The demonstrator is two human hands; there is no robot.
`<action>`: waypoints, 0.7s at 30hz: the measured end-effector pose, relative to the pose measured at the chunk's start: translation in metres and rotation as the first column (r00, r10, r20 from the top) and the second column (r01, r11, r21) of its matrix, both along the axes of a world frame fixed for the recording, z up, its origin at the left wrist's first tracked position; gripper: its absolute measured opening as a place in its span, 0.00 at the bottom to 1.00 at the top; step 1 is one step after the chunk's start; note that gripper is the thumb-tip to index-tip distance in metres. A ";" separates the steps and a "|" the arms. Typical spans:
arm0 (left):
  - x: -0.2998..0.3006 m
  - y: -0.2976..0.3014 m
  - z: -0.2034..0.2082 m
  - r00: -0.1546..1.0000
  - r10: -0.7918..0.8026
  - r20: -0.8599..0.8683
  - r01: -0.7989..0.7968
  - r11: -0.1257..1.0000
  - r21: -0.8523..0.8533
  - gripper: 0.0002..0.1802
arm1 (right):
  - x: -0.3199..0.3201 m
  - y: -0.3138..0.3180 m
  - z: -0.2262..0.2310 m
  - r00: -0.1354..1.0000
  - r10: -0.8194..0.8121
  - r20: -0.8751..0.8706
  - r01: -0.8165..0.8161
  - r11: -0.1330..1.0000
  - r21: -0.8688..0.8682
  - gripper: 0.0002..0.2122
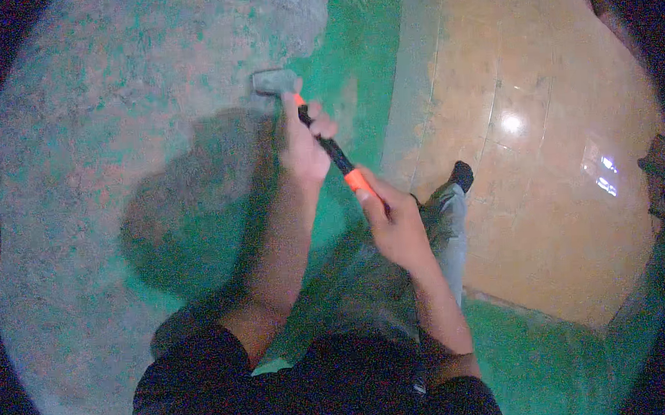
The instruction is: Scraping old paint and plaster from a wall using a long-handled scraping tool.
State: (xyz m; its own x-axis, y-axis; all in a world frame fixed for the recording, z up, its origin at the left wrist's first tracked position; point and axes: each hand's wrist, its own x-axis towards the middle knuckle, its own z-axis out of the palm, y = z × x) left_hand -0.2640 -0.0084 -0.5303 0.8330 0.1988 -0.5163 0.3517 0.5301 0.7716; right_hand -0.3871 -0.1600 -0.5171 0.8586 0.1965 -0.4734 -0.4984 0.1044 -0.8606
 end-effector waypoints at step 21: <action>-0.016 -0.006 0.006 0.999 0.034 -0.014 -0.034 0.999 0.004 0.29 | -0.001 -0.018 -0.004 0.995 0.099 -0.027 -0.098 0.995 0.025 0.19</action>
State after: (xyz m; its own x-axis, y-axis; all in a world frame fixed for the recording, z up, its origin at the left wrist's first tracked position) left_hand -0.2802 -0.0148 -0.5240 0.8182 0.2291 -0.5273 0.3442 0.5393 0.7685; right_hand -0.3885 -0.1776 -0.5215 0.8210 0.2907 -0.4914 -0.5312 0.0733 -0.8441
